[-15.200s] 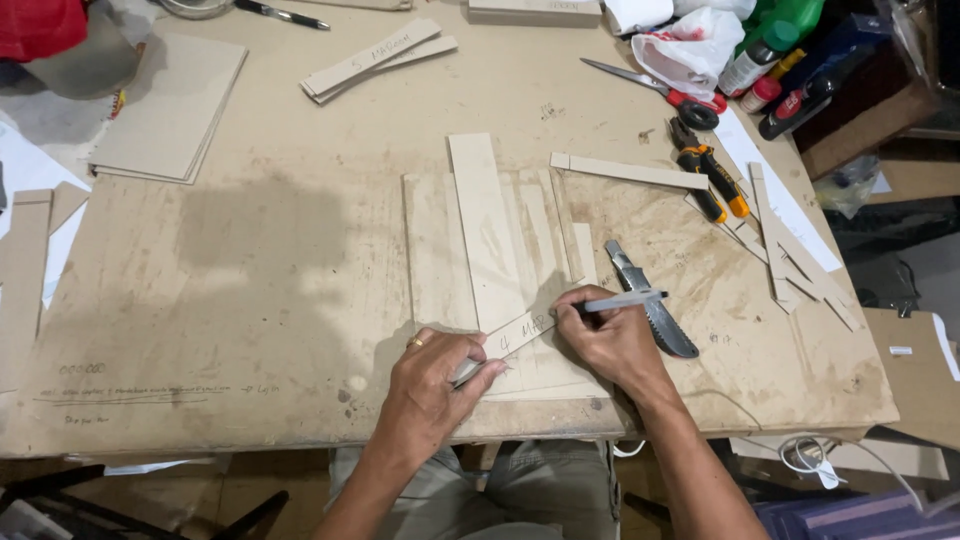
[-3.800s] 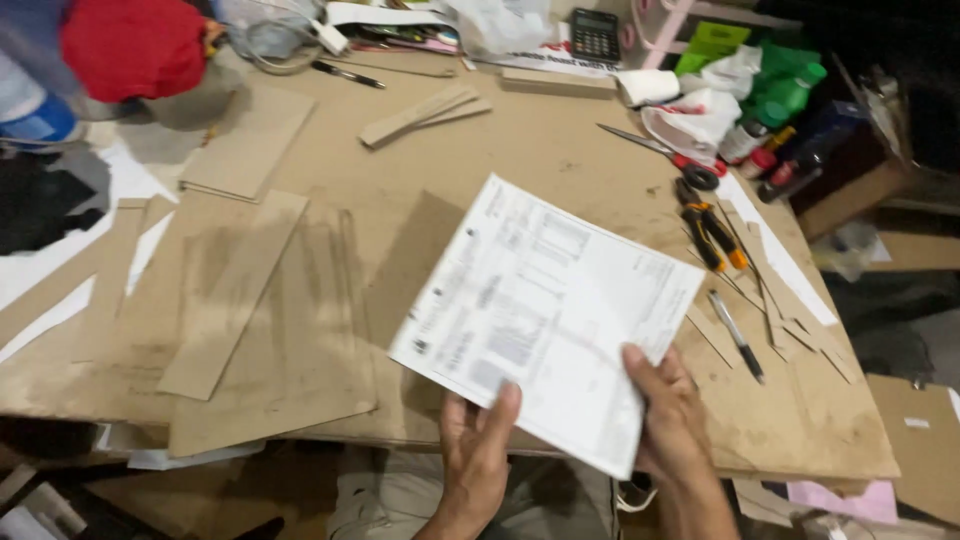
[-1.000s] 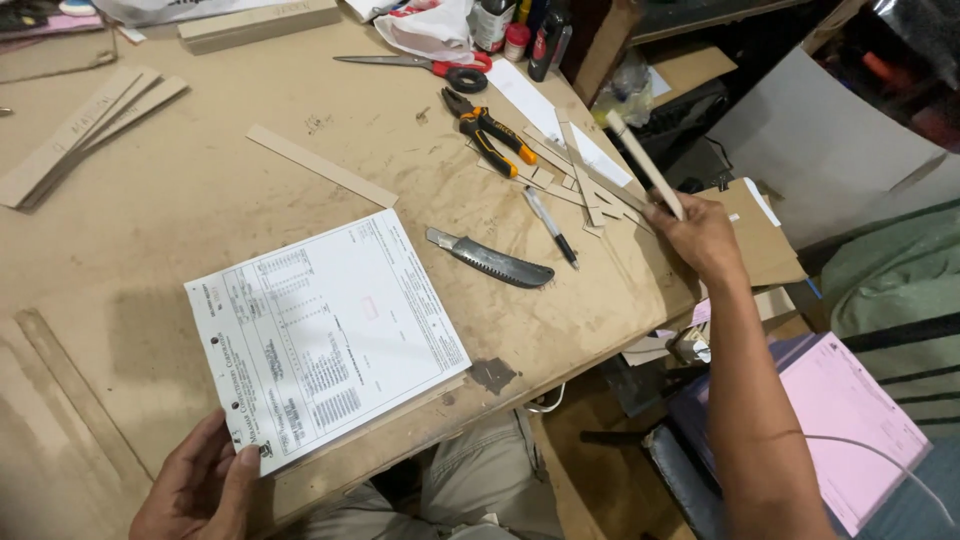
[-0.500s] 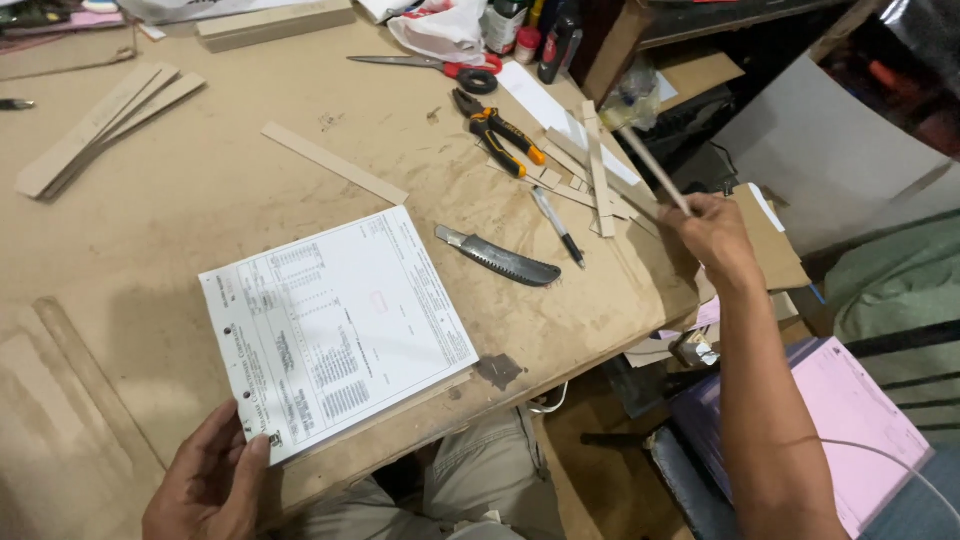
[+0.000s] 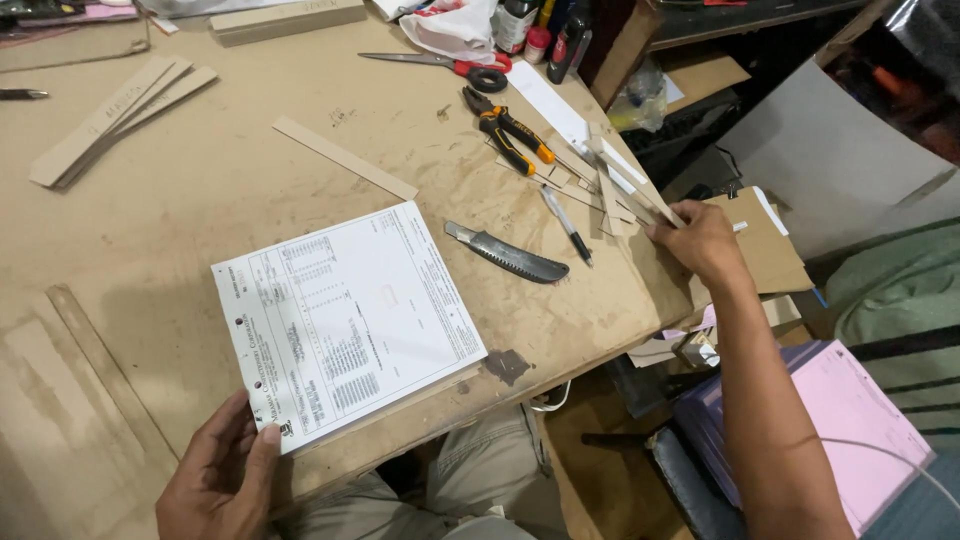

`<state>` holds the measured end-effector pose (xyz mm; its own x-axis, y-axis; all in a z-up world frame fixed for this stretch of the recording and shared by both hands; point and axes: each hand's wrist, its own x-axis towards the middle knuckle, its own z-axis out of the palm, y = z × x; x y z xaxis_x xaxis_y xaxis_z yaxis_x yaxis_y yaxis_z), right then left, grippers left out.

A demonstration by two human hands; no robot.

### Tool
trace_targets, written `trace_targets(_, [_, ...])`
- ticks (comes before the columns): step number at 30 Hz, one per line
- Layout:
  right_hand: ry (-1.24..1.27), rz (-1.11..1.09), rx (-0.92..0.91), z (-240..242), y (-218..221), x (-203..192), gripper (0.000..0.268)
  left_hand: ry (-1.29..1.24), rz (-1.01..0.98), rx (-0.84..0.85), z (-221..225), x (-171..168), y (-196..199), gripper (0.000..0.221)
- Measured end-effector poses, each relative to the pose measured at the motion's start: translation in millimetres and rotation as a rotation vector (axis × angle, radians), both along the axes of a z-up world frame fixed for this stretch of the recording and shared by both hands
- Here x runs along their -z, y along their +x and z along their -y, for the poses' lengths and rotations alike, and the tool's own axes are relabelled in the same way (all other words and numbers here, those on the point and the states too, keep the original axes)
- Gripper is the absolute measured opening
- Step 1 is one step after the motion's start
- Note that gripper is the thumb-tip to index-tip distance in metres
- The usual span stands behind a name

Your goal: Measuring, marking, and cutting cardboard strips using a utility knife and a straight edge on a workbench.

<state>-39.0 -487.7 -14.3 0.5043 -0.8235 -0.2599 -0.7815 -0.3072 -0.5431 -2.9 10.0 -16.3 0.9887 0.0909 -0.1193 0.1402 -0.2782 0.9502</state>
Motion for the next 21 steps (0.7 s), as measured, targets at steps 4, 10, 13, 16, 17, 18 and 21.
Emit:
trace_targets(4, [0.021, 0.087, -0.061, 5, 2, 3, 0.024, -0.001, 0.008, 0.013, 1, -3, -2, 0.046])
trace_targets(10, [-0.018, 0.089, -0.116, -4, 14, 6, 0.032, 0.007, -0.007, -0.018, -2, 7, 0, 0.046])
trace_targets(13, [-0.076, 0.103, -0.162, -5, 21, 11, 0.033, 0.020, 0.018, -0.008, -8, 12, 4, 0.044])
trace_targets(16, [0.114, 0.176, 0.035, 1, 23, 9, 0.017, 0.057, -0.141, 0.001, -9, 6, 6, 0.054])
trace_targets(17, [0.083, 0.240, 0.005, 11, 22, 14, 0.017, 0.044, -0.112, -0.001, -9, 8, 6, 0.053])
trace_targets(18, [0.052, 0.303, -0.025, 22, 21, 18, 0.024, 0.031, -0.084, -0.002, -9, 10, 5, 0.052])
trace_targets(21, [-0.031, 0.206, 0.010, 19, 28, 4, 0.058, 0.070, -0.033, -0.006, -8, 11, 3, 0.048])
